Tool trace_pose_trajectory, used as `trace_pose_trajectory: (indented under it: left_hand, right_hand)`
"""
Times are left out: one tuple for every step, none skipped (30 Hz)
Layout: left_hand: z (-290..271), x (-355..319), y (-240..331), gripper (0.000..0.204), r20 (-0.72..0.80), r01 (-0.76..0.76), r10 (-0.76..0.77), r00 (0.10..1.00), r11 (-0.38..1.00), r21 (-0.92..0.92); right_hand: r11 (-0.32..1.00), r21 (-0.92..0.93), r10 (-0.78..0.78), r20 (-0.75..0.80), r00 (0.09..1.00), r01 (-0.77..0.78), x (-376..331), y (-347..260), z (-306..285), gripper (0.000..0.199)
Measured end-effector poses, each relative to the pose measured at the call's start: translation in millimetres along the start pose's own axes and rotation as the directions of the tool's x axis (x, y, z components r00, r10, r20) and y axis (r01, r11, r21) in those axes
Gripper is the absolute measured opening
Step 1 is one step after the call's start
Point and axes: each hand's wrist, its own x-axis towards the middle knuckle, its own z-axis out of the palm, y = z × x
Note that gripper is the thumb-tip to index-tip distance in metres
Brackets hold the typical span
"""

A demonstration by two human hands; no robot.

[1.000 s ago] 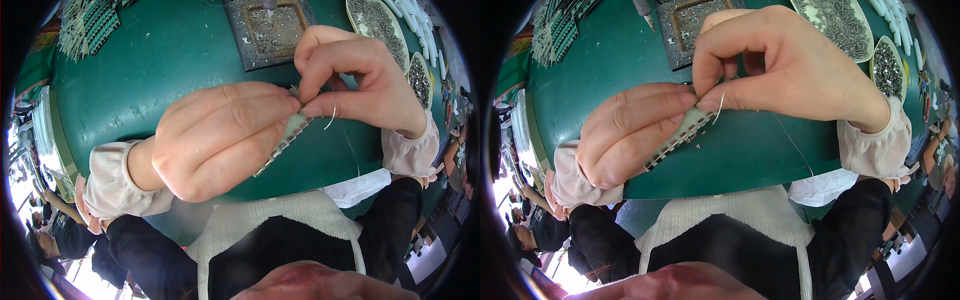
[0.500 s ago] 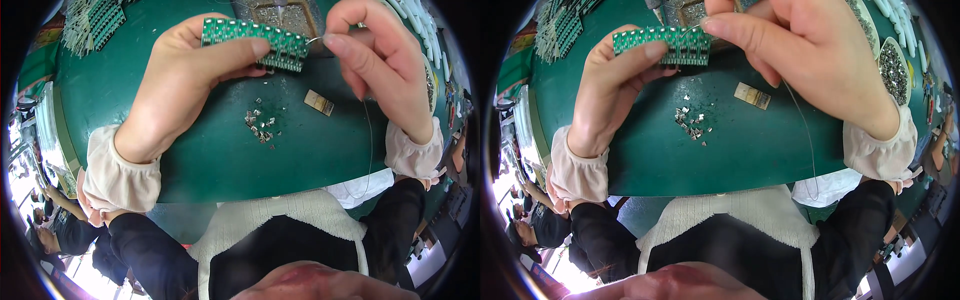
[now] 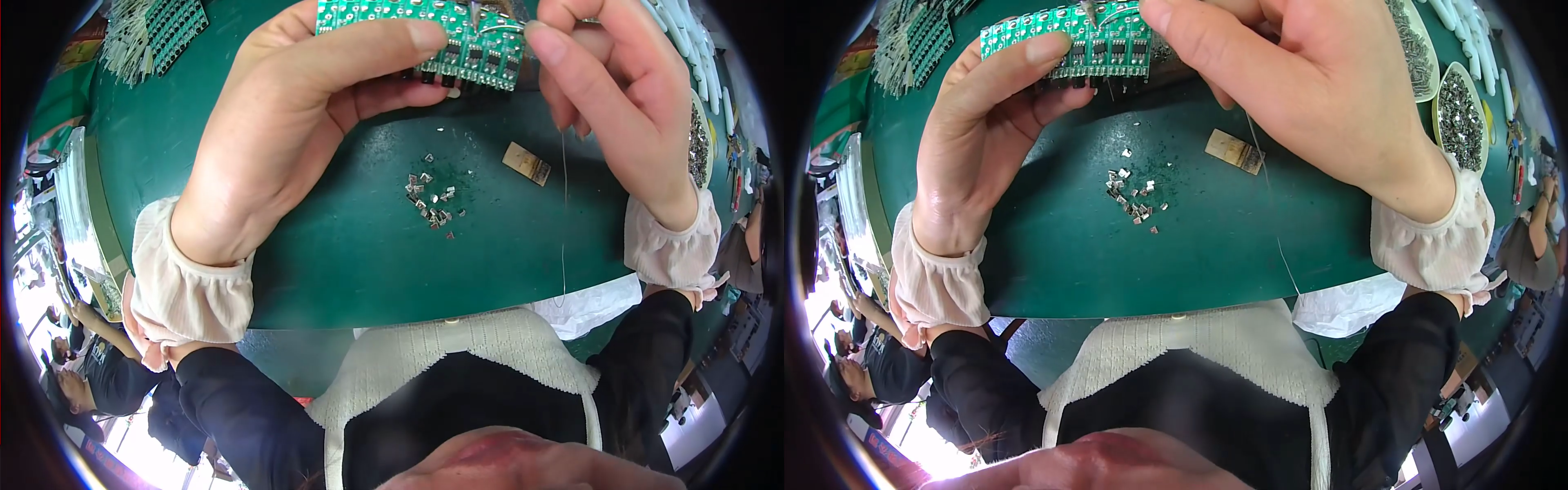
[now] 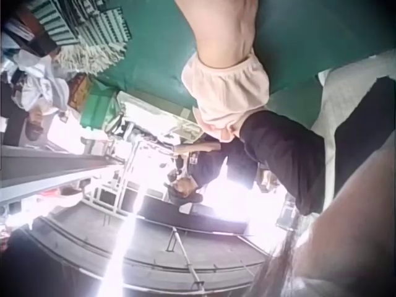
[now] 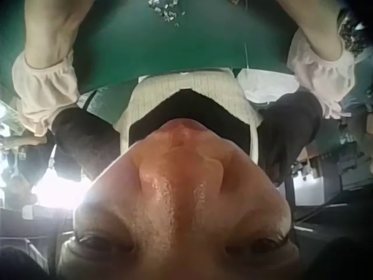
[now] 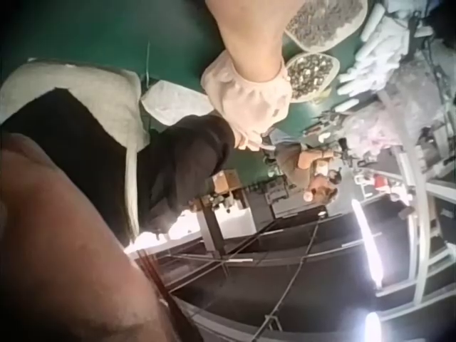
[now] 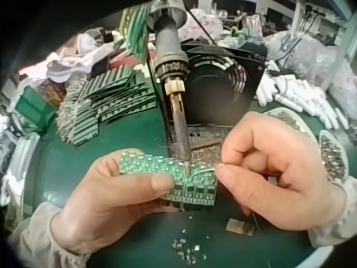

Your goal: Manually assembling small electronic components onto a printed circuit board.

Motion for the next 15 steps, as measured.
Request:
trace_pose_trajectory:
  left_hand:
    - [0, 0, 1, 0.024, 0.013, 0.002, -0.002, 1.000, 1.000, 0.008]
    - [0, 0, 2, 0.024, 0.010, 0.002, -0.002, 1.000, 1.000, 0.008]
    - [1, 1, 2, 0.024, -0.001, 0.002, -0.002, 1.000, 1.000, 0.010]
    - [1, 1, 3, 0.024, -0.013, 0.002, -0.001, 1.000, 1.000, 0.014]
    - [1, 1, 3, 0.024, -0.012, 0.003, -0.003, 1.000, 1.000, 0.012]
    - [-1, 2, 3, 0.024, -0.005, 0.002, -0.002, 1.000, 1.000, 0.015]
    - [-2, 2, 2, 0.024, 0.002, 0.001, -0.001, 1.000, 1.000, 0.018]
    - [-3, 3, 1, 0.024, 0.005, 0.002, -0.002, 1.000, 1.000, 0.016]
    - [-3, 2, 2, 0.025, 0.000, 0.001, -0.001, 1.000, 1.000, 0.016]
    - [-3, 1, 2, 0.025, -0.005, 0.000, 0.000, 1.000, 1.000, 0.017]
    - [-2, 0, 3, 0.025, -0.010, 0.000, 0.000, 1.000, 1.000, 0.016]
    - [-1, 1, 3, 0.025, -0.007, -0.002, 0.002, 1.000, 1.000, 0.015]
    - [-1, 1, 4, 0.025, -0.004, -0.003, 0.003, 1.000, 1.000, 0.013]
    - [-1, 0, 3, 0.025, -0.004, -0.002, 0.002, 1.000, 1.000, 0.013]
    - [-1, 1, 3, 0.025, 0.001, -0.008, 0.008, 1.000, 1.000, 0.014]
  right_hand:
    - [1.000, 0.016, -0.006, 0.000, 1.000, 0.006, 1, 1, 0, 0.010]
    - [1.000, 0.017, -0.007, 0.003, 1.000, 0.007, 1, 1, 0, 0.010]
    - [1.000, -0.006, -0.023, 0.005, 1.000, 0.023, 2, 2, 0, 0.010]
    - [0.999, -0.028, -0.039, 0.007, 0.999, 0.039, 2, 2, 0, 0.010]
    - [0.999, -0.029, -0.037, 0.008, 0.999, 0.037, 2, 3, 2, 0.010]
    - [0.971, 0.234, -0.017, -0.080, 0.997, 0.035, 1, 6, 8, 0.010]
    - [0.876, 0.480, 0.025, -0.159, 0.987, 0.055, 0, 8, 12, 0.010]
    - [0.877, 0.478, 0.028, -0.160, 0.987, 0.053, 1, 7, 9, 0.010]
    - [0.977, 0.205, -0.035, -0.072, 0.997, 0.049, 3, 3, 4, 0.010]
    - [0.994, -0.084, -0.070, 0.030, 0.997, 0.072, 4, 2, 1, 0.010]
    - [0.994, -0.082, -0.072, 0.033, 0.997, 0.074, 4, 2, 0, 0.010]
    - [0.996, -0.058, -0.069, 0.038, 0.997, 0.071, 4, 3, 0, 0.010]
    - [0.997, -0.034, -0.066, 0.042, 0.997, 0.068, 4, 3, 0, 0.010]
    - [0.997, -0.033, -0.066, 0.042, 0.997, 0.067, 3, 3, 1, 0.010]
    - [0.999, 0.001, -0.042, 0.019, 0.999, 0.042, 2, 3, 2, 0.011]
